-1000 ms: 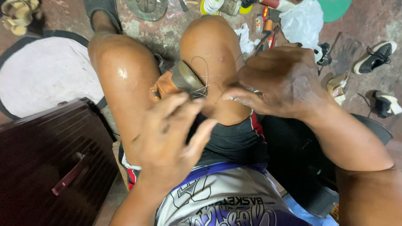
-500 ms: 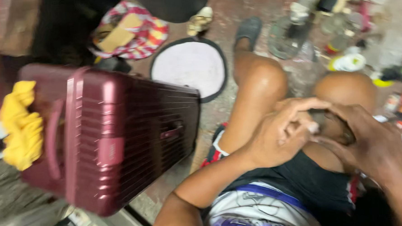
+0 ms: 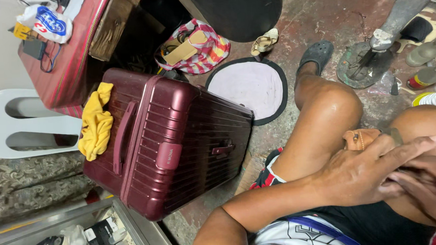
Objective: The person sews a brown leather shoe using a needle and thread. They repeatedly push the needle through the shoe's upper and pull the thread tight to secure the stitching.
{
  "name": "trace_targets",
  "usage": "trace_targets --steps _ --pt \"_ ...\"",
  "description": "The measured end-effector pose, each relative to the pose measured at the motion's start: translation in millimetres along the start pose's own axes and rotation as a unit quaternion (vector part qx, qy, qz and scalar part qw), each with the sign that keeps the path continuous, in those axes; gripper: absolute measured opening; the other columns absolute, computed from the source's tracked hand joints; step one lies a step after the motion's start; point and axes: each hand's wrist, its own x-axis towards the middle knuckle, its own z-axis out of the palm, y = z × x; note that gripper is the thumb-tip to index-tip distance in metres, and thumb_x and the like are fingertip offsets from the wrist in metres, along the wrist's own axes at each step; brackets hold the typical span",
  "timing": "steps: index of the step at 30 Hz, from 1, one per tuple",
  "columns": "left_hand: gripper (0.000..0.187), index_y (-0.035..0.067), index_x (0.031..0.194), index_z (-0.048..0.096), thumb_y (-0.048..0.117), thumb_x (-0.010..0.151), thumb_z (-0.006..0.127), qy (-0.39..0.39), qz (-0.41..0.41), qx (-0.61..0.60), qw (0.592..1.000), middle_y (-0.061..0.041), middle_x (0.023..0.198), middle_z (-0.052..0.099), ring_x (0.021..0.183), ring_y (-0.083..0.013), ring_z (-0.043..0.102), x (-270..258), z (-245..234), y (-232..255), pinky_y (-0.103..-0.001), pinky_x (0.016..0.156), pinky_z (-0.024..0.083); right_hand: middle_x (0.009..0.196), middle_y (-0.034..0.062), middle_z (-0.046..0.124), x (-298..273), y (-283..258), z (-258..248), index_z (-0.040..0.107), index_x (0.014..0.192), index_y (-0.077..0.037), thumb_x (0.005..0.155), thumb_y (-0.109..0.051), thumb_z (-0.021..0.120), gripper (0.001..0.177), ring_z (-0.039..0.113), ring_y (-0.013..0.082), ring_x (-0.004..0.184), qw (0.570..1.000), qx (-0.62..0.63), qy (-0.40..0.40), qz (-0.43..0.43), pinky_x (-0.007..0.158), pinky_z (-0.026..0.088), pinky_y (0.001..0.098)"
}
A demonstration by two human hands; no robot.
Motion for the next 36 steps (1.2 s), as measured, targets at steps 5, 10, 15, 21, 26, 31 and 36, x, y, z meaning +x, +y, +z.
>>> trace_targets --steps 5,10,15,21,26,31,36 --pt "0.095 0.029 0.162 0.023 0.033 0.085 0.078 0.064 0.015 -0.041 0.997 -0.006 0.096 0.045 0.086 -0.0250 0.050 4.8 -6.9 6.2 -0.036 0.078 0.044 0.088 0.0078 0.069 16.7 -16.1 -4.3 0.063 0.121 -0.009 0.090 -0.022 0.072 0.034 0.063 0.0186 0.064 0.999 0.043 0.032 0.004 0.058 0.052 0.0311" --pt "0.092 0.021 0.160 0.031 0.032 0.084 0.082 -0.008 -0.020 -0.043 0.999 -0.007 0.099 0.048 0.083 -0.0230 0.052 11.1 -29.9 16.7 -0.037 0.076 0.046 0.087 0.0076 0.069 17.8 1.5 -43.8 0.060 0.124 -0.009 0.094 -0.019 0.068 0.033 0.063 0.0191 0.064 0.997 0.012 0.065 0.036 0.058 0.052 0.0319" --pt "0.090 0.016 0.161 0.033 0.018 0.087 0.084 -0.124 -0.099 -0.159 0.974 -0.010 0.103 0.049 0.071 -0.0170 0.062 14.3 -50.2 9.4 -0.033 0.068 0.054 0.087 0.0074 0.069 -43.2 27.3 -99.2 0.058 0.127 -0.009 0.097 -0.016 0.064 0.031 0.063 0.0196 0.063 0.981 -0.046 0.113 0.151 0.057 0.052 0.0327" --pt "0.100 0.012 0.160 0.032 0.016 0.078 0.090 -0.090 -0.074 -0.147 0.982 -0.009 0.118 0.055 0.072 -0.0136 0.066 28.3 -58.7 11.5 -0.030 0.071 0.057 0.086 0.0072 0.069 -3.6 12.5 -114.1 0.056 0.132 -0.010 0.102 -0.012 0.059 0.030 0.063 0.0202 0.063 0.983 -0.026 0.140 0.116 0.056 0.052 0.0337" --pt "0.099 0.010 0.160 0.029 0.016 0.082 0.090 -0.086 -0.100 -0.179 0.975 -0.014 0.141 0.055 0.074 -0.0107 0.071 29.4 -58.5 14.2 -0.026 0.070 0.059 0.086 0.0070 0.069 14.8 9.9 -159.7 0.054 0.135 -0.010 0.106 -0.009 0.055 0.029 0.063 0.0207 0.062 0.965 0.022 0.194 0.178 0.056 0.052 0.0345" --pt "0.099 0.010 0.161 0.029 0.015 0.083 0.089 -0.089 -0.126 -0.191 0.969 -0.015 0.145 0.054 0.074 -0.0109 0.072 28.8 -57.5 14.6 -0.026 0.067 0.060 0.086 0.0104 0.076 -24.3 -27.0 -113.2 0.059 0.134 -0.010 0.072 -0.004 0.065 0.063 0.072 0.0258 0.070 0.993 -0.067 0.101 -0.005 0.063 0.056 0.0390" --pt "0.079 0.008 0.155 0.041 0.005 0.087 0.081 -0.073 -0.120 -0.227 0.964 -0.016 0.151 0.049 0.092 -0.0133 0.073 17.8 -57.8 10.6 -0.024 0.068 0.062 0.107 0.0131 0.074 -36.7 -54.8 -46.1 0.059 0.134 -0.013 0.096 -0.022 0.072 0.041 0.073 0.0291 0.090 0.986 -0.018 0.070 -0.152 0.078 0.057 0.0416"
